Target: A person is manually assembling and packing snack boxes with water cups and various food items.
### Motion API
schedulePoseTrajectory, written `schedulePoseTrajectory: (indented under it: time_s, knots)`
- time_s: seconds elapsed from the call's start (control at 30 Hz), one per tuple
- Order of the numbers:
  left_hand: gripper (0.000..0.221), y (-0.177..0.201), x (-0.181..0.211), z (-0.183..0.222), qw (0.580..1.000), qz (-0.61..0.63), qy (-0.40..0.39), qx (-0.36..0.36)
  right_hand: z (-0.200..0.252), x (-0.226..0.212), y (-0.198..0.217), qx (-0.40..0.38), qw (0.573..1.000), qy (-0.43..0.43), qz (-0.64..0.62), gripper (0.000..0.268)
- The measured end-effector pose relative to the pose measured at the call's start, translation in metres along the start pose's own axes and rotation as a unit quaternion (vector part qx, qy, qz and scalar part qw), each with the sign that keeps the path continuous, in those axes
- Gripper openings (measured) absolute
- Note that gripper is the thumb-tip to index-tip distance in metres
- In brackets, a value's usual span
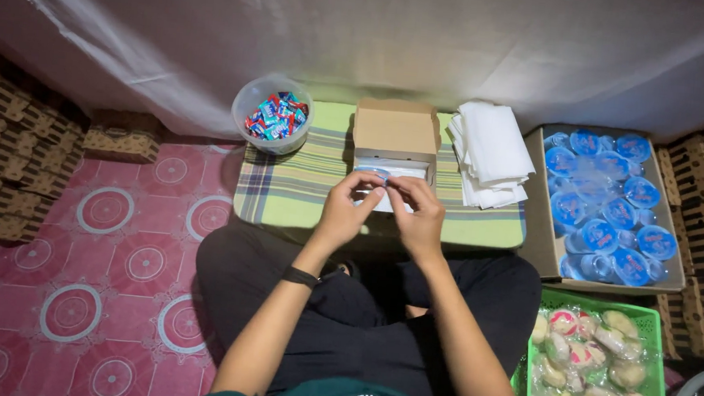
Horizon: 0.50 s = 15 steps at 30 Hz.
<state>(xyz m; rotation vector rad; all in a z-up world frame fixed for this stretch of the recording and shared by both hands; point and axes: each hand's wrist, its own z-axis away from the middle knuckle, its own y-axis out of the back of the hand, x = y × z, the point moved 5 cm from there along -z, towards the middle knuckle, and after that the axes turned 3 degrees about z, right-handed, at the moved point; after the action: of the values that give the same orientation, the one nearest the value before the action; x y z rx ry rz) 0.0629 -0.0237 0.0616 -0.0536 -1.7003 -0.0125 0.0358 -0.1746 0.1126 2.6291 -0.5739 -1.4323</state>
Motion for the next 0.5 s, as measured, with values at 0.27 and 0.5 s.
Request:
schedulePoseTrajectory:
  time_s: [0.27,0.5]
  knots:
    - [0.029,0.025,-0.02,-0.004,0.999,0.023,0.031,0.037,0.004,0.042,-0.012,-0.042,0.967,-0.21,-0.139,0.018]
    - [0.026,0.035,-0.03,-0.008,0.995,0.067,0.041,0.068,-0.009,0.041,-0.016,-0.166,0.936,-0.285,-0.123,0.023]
